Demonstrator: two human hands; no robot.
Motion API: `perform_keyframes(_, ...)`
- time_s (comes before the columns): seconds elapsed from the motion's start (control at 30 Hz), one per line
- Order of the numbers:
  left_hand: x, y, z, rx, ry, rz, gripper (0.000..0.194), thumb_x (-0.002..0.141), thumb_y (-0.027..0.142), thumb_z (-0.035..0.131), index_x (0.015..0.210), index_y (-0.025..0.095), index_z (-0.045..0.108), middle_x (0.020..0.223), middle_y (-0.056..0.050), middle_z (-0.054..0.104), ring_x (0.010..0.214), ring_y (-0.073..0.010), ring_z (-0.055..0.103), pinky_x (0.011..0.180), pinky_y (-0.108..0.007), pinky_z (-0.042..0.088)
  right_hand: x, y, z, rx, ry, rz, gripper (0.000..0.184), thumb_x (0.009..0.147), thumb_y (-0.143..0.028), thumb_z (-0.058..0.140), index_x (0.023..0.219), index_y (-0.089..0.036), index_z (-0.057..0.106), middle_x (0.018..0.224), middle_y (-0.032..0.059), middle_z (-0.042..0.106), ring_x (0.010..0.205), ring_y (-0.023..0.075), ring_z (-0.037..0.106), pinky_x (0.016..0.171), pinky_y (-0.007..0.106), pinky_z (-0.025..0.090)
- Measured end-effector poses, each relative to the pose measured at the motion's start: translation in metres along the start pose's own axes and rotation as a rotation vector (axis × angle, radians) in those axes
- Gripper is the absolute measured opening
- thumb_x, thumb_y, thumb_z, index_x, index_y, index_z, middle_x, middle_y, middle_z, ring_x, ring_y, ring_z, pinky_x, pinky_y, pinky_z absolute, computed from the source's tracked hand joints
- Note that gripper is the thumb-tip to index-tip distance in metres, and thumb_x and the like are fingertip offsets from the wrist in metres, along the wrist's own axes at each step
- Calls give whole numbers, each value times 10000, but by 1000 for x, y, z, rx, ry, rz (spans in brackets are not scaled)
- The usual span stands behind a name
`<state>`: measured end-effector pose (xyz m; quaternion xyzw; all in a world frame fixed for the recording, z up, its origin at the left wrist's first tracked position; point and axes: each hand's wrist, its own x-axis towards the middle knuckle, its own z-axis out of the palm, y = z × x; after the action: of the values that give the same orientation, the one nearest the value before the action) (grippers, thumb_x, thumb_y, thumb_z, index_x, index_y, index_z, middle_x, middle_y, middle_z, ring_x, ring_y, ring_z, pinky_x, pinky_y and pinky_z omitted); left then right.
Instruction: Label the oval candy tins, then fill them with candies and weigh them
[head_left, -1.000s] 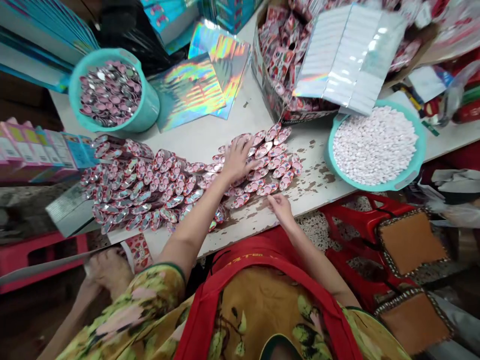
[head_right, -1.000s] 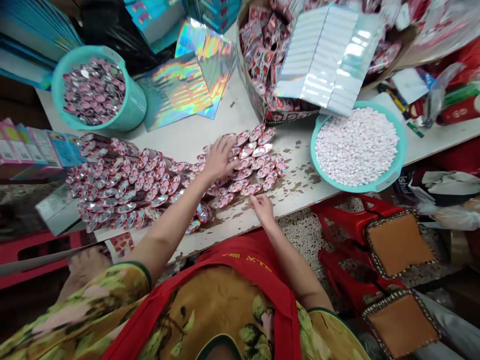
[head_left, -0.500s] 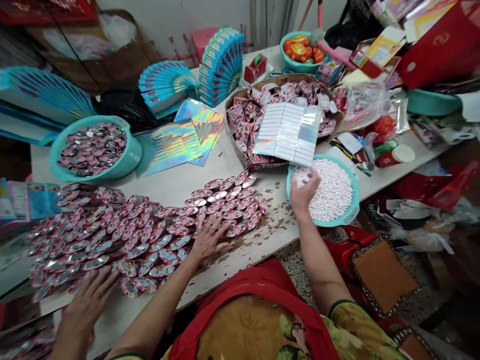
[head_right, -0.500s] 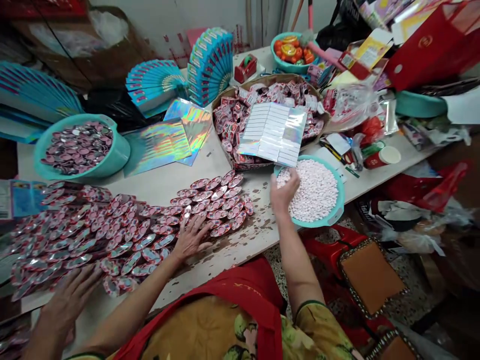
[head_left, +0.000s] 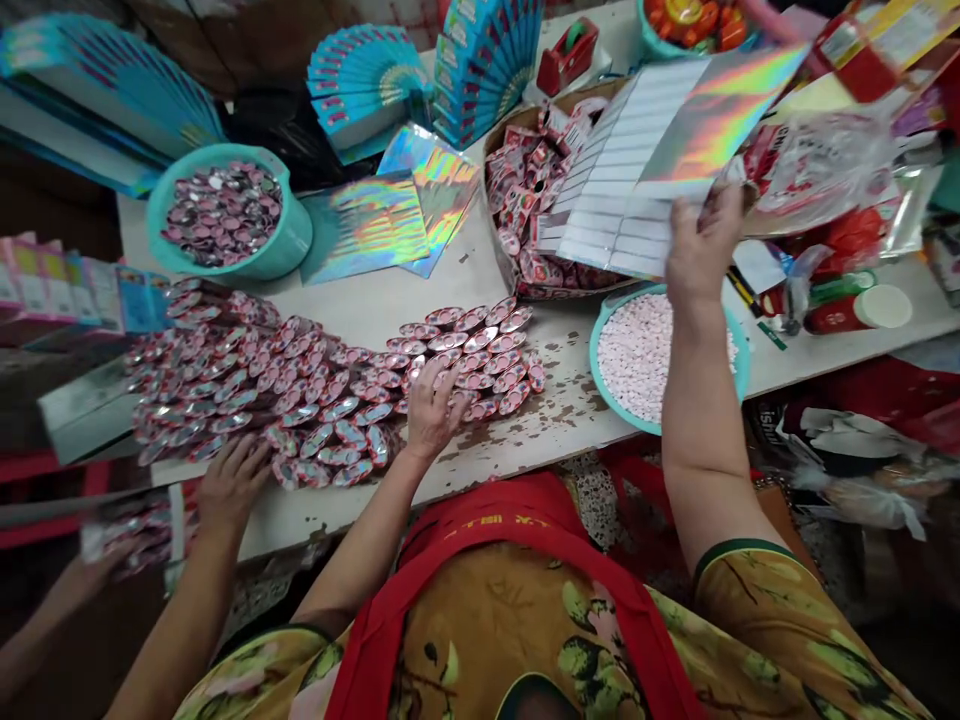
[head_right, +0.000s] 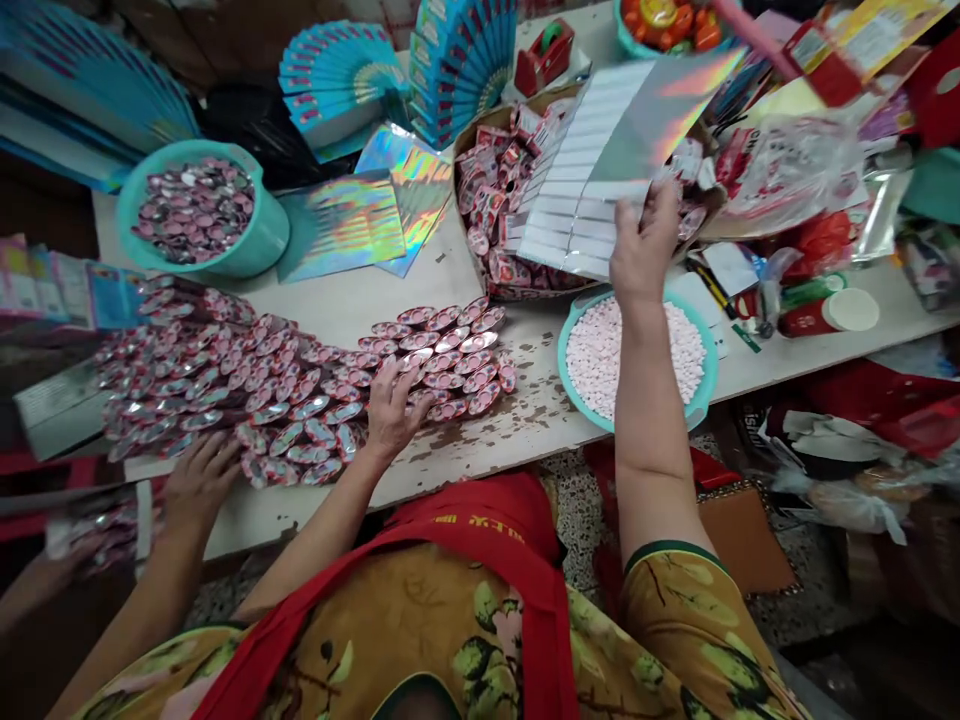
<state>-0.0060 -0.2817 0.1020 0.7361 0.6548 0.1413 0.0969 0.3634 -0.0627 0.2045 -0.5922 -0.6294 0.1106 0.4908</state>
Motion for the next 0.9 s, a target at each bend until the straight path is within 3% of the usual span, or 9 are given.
perform_keyframes(0.13,18,26,-84,38,98,-67,795,880,723,485,1537,296,350,1623,-133,323,1577,-406,130,1236,-678,224,-46,-119,-60,115,-159,-179,325,1000,-430,537,1249,-226,587,1183,76,632,1077,231,646,956,410,540)
perform_keyframes(0.27,6,62,-186,165,-39,78,1072,507,1067,429,1425,516,448,1550,52,378,1580,-432,-60,1229,-746,116,-113,-189,-97,159,-854,-259,407,973,-308,532,1354,-429,603,1142,-39,731,909,198,715,804,354,591)
perform_keyframes(0.37,-24,71,-214,109,-323,303,839,651,971,481,1371,541,508,1477,73,499,1576,-409,124,1238,-717,184,-162,-199,-82,202,-1257,-176,406,969,-293,498,1324,-411,656,1096,-62,771,839,168,729,757,298,569)
perform_keyframes(0.43,-45,62,-196,-4,-519,351,552,859,723,523,1336,448,570,1360,-1,628,1439,-370,439,1177,-634,357,-197,-189,-58,189,-1327,-82,347,951,-303,542,1240,-388,713,1052,-52,784,812,166,723,738,273,541)
perform_keyframes(0.5,-65,45,-157,-47,-647,303,333,968,473,486,1233,337,637,1163,-59,728,1171,-305,653,1019,-495,502,-234,-170,-28,103,-1334,-30,277,942,-291,569,1139,-357,754,966,-25,790,763,175,704,713,275,514)
perform_keyframes(0.63,-99,1,-70,133,-749,172,259,1001,244,417,1113,238,651,1065,-94,752,967,-264,709,742,-341,500,-296,-124,22,-149,-1422,30,199,956,-266,565,1024,-276,753,908,40,770,815,219,691,740,310,513)
perform_keyframes(0.7,-113,-17,-39,199,-779,215,272,986,175,414,1113,228,650,1058,-100,747,946,-247,705,715,-315,469,-312,-100,37,-213,-1269,60,191,941,-272,603,1084,-253,729,1095,88,747,991,260,680,854,368,533)
perform_keyframes(0.8,-130,-34,-14,239,-799,254,273,968,157,437,1118,217,657,1024,-106,740,903,-229,692,707,-302,447,-312,-66,53,-318,-853,29,460,869,-287,710,1319,-249,620,1460,153,544,1346,347,497,1097,541,431)
perform_keyframes(0.9,-138,-41,-3,199,-800,235,268,975,184,434,1097,227,669,1029,-88,737,887,-211,675,700,-287,436,-297,-39,74,-358,-754,-58,652,799,-376,797,1392,-276,546,1644,143,285,1534,426,184,1166,672,286)
